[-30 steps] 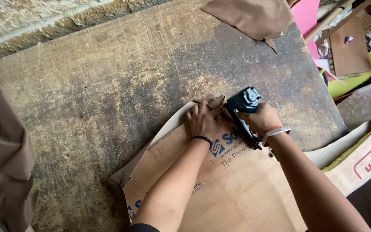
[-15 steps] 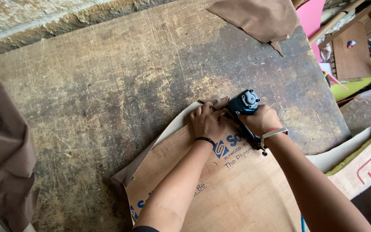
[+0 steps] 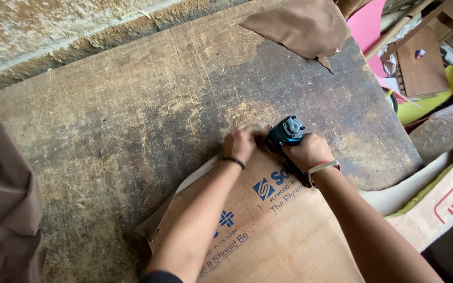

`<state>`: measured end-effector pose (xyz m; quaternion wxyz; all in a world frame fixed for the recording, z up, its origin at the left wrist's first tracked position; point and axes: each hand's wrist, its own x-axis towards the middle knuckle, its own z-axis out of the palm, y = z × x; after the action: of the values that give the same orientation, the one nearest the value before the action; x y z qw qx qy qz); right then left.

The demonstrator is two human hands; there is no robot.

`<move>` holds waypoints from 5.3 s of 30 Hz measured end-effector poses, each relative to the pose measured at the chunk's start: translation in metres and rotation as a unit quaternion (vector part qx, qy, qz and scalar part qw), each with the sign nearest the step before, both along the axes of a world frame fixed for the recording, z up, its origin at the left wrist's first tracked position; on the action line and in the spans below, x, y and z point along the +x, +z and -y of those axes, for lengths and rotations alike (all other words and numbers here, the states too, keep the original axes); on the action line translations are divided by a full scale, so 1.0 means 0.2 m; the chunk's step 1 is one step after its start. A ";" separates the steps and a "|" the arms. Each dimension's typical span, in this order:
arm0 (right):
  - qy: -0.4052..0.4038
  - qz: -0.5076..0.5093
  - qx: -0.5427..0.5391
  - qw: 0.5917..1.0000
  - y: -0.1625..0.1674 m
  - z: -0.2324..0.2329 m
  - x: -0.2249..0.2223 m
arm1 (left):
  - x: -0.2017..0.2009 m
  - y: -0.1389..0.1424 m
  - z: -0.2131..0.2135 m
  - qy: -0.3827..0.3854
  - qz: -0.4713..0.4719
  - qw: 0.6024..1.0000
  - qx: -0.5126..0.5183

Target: The person carries a fabric-covered foam panel to a workbench, stretches brown fabric over the plywood back, and uses a pneumatic nail gun to staple the fabric edge to the board. They trim excess fabric with scissors and continue stapling around the panel, lifting it to staple the remaining side.

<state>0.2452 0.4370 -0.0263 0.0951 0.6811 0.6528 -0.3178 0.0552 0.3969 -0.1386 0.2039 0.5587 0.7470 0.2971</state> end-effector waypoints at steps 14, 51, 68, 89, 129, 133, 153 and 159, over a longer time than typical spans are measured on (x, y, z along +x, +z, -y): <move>0.044 -0.047 0.067 0.996 -0.04 -0.02 0.06 | 0.22 -0.03 0.27 -0.110 -0.118 0.982 0.103; -0.068 -0.016 -0.004 0.998 -0.07 0.61 0.59 | 0.23 0.11 0.42 -0.089 0.006 0.995 0.048; -0.057 -0.256 0.001 0.965 0.04 0.60 0.61 | 0.36 0.21 1.13 -0.176 -0.059 0.961 -0.206; -0.094 -0.154 0.049 0.982 -0.06 1.73 0.98 | 0.24 0.17 1.52 -0.163 -0.039 0.973 -0.157; 0.461 -0.082 0.161 0.869 -0.16 1.43 0.58 | 0.24 -0.03 2.66 0.634 0.450 0.613 0.137; 0.502 -0.170 0.200 0.824 -0.07 1.57 0.37 | 0.27 -0.16 2.92 0.656 0.388 0.636 0.123; 0.734 0.020 -0.068 0.675 -0.03 2.71 -1.30 | 0.24 -0.24 2.77 0.495 0.560 0.474 0.465; 0.508 -0.131 -0.234 0.819 -0.18 2.47 -1.05 | 0.20 -0.18 2.76 0.518 0.522 0.515 0.440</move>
<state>0.0352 -0.0562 -0.0626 0.3130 0.1622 0.8187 -0.4533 0.0958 -0.1557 -0.1738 0.0951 -0.1644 0.4372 0.8791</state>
